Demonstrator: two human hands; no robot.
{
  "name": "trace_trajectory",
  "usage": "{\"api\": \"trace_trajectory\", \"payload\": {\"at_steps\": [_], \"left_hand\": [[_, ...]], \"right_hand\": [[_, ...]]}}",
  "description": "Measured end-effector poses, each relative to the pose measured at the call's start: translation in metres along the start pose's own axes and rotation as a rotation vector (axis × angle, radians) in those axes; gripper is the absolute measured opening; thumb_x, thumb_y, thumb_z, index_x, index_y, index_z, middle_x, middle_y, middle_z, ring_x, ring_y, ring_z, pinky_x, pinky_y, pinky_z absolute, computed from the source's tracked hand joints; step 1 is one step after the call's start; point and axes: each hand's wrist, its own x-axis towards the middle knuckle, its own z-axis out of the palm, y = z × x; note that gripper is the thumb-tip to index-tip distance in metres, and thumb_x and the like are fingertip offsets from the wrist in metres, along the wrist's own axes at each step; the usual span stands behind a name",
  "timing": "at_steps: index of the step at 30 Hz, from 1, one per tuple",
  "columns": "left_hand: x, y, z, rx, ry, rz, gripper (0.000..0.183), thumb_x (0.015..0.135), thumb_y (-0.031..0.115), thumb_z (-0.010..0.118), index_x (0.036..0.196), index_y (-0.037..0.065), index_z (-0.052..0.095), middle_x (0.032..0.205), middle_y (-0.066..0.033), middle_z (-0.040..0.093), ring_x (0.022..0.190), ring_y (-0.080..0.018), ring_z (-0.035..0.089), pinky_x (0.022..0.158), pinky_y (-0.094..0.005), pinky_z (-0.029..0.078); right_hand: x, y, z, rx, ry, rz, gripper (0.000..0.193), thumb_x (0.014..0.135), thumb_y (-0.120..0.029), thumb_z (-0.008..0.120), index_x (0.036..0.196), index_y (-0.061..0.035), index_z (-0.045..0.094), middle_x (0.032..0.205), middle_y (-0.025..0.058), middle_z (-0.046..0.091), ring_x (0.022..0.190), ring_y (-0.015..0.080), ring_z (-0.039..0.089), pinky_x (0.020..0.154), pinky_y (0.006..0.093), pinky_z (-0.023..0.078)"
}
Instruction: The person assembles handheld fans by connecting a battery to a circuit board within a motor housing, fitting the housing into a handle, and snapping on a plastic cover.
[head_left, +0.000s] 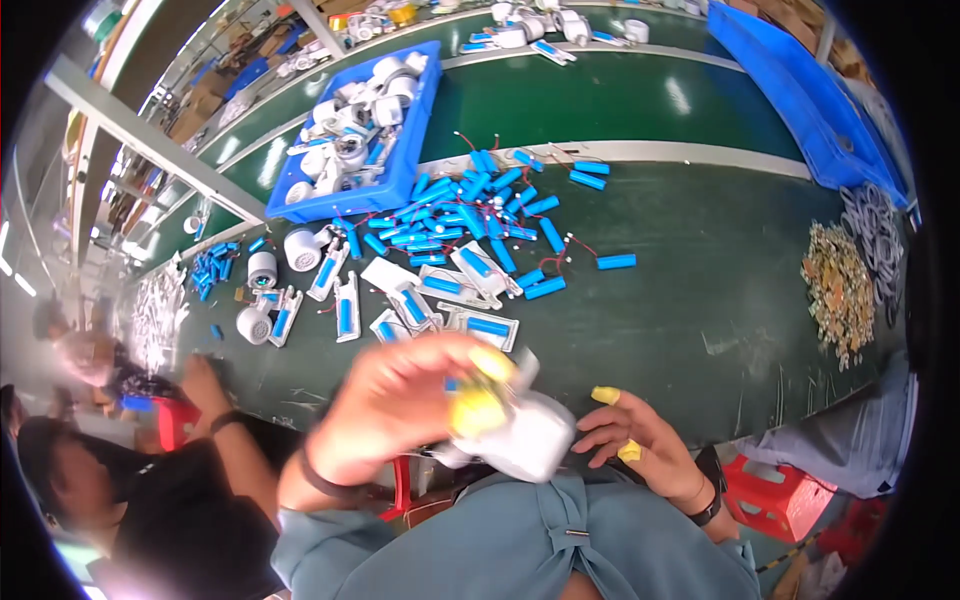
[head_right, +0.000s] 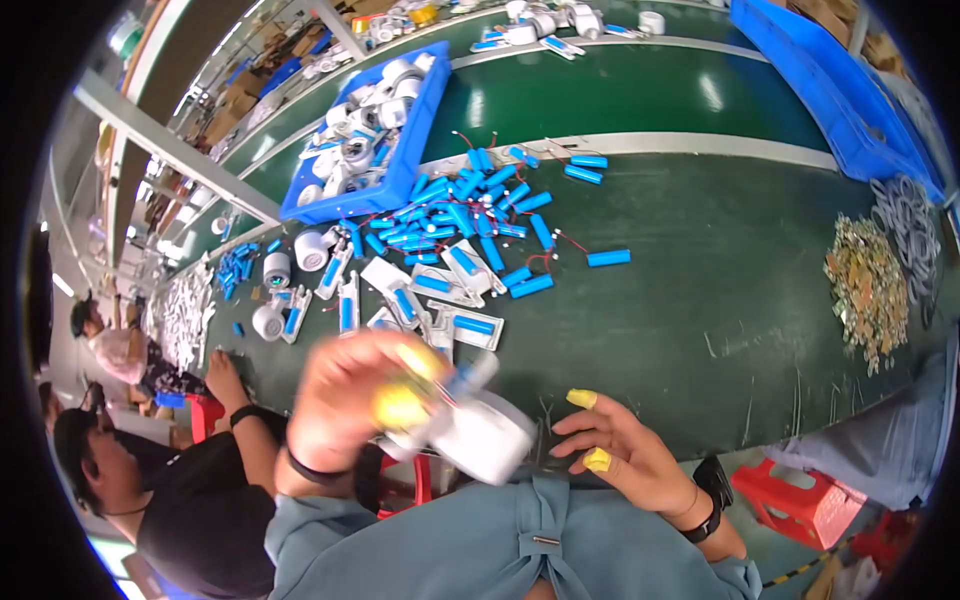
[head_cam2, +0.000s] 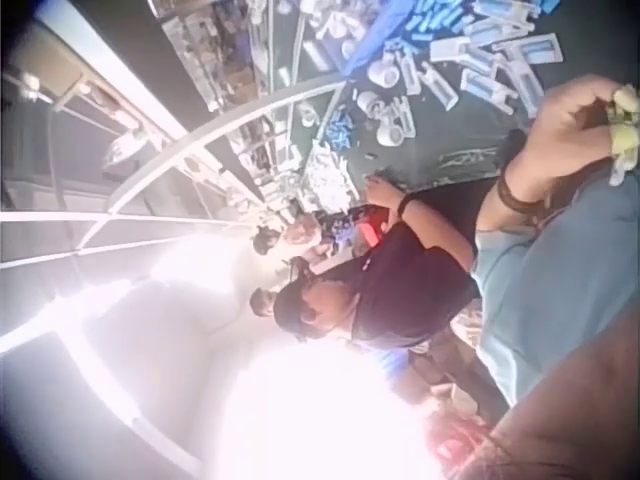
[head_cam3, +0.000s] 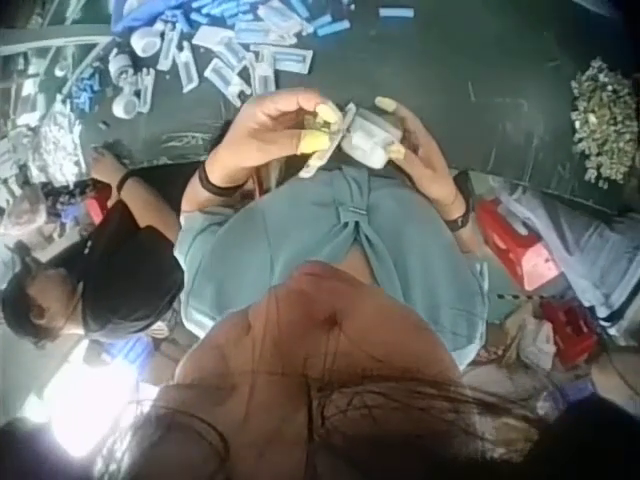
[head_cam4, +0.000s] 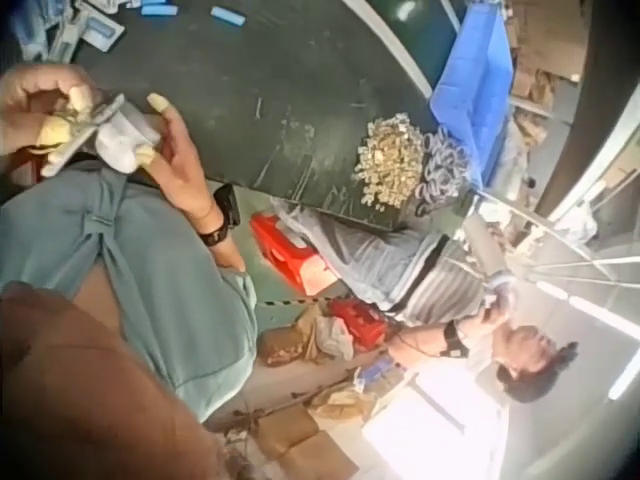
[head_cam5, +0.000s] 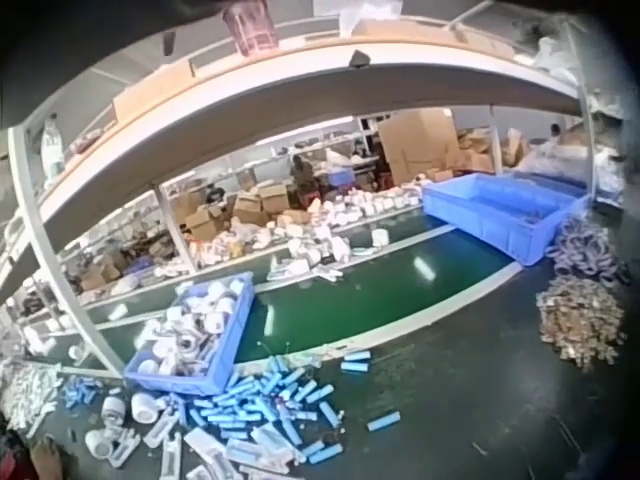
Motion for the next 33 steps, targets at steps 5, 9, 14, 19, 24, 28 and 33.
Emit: {"api": "trace_trajectory", "payload": {"at_steps": [5,9,14,19,24,28,33], "left_hand": [[0.028,0.085,-0.119,0.343,0.446,0.304,0.024,0.09,0.006,0.064,0.112,-0.001,0.066,0.099,-0.0057,0.069,0.088,-0.0132,0.065,0.082,-0.0249,0.05],[0.077,0.138,-0.232,0.835,0.679,0.347,0.026,0.09,0.009,0.061,0.114,-0.002,0.067,0.101,-0.0035,0.069,0.092,-0.0116,0.062,0.087,-0.0241,0.046],[0.123,0.14,-0.47,1.054,0.872,0.199,0.033,0.084,0.012,0.062,0.115,0.003,0.071,0.097,-0.0034,0.072,0.09,-0.0111,0.064,0.083,-0.0262,0.048],[0.133,0.074,-0.581,1.004,1.103,0.207,0.04,0.082,0.012,0.064,0.121,0.006,0.069,0.101,-0.0056,0.073,0.094,-0.012,0.065,0.083,-0.0275,0.05],[0.156,0.022,-0.565,0.913,1.007,-0.021,0.04,0.084,0.007,0.061,0.124,0.005,0.066,0.102,-0.0075,0.073,0.092,-0.0136,0.066,0.082,-0.0295,0.05],[0.164,0.036,-0.512,1.467,1.188,-0.031,0.033,0.088,0.017,0.061,0.118,0.005,0.068,0.096,-0.016,0.072,0.087,-0.0209,0.07,0.078,-0.0332,0.052],[0.194,0.039,-0.449,1.31,0.748,0.371,0.034,0.086,0.022,0.068,0.115,0.005,0.068,0.095,-0.0132,0.073,0.083,-0.0213,0.07,0.076,-0.0332,0.054]], "right_hand": [[0.01,0.011,0.0,-0.397,0.165,-0.068,0.053,0.094,0.001,0.056,0.144,-0.0016,0.039,0.124,0.0135,0.058,0.108,0.0224,0.063,0.087,0.0338,0.054],[0.015,0.014,0.001,-0.31,0.402,-0.063,0.047,0.092,0.005,0.055,0.138,-0.0005,0.046,0.116,0.0101,0.06,0.103,0.0189,0.064,0.071,0.0268,0.057],[0.013,0.012,-0.004,-0.26,0.468,-0.037,0.041,0.093,0.006,0.052,0.133,0.0004,0.049,0.107,0.0116,0.063,0.088,0.0192,0.067,0.059,0.0259,0.057],[0.011,0.018,-0.006,-0.177,0.542,-0.029,0.035,0.093,0.007,0.05,0.127,0.0008,0.052,0.1,0.0121,0.065,0.08,0.0178,0.067,0.056,0.0257,0.057],[0.012,0.022,-0.002,-0.298,0.612,0.02,0.032,0.093,0.005,0.051,0.125,-0.0013,0.052,0.095,0.0106,0.064,0.074,0.0162,0.066,0.052,0.0235,0.055],[0.008,0.026,0.0,-0.272,0.632,0.031,0.035,0.091,0.006,0.052,0.125,0.0005,0.054,0.099,0.0106,0.065,0.078,0.0155,0.067,0.055,0.0235,0.056],[0.011,0.025,-0.003,-0.324,0.546,-0.023,0.036,0.09,0.006,0.052,0.126,0.001,0.054,0.098,0.0101,0.066,0.078,0.0141,0.066,0.057,0.0227,0.055]]}}
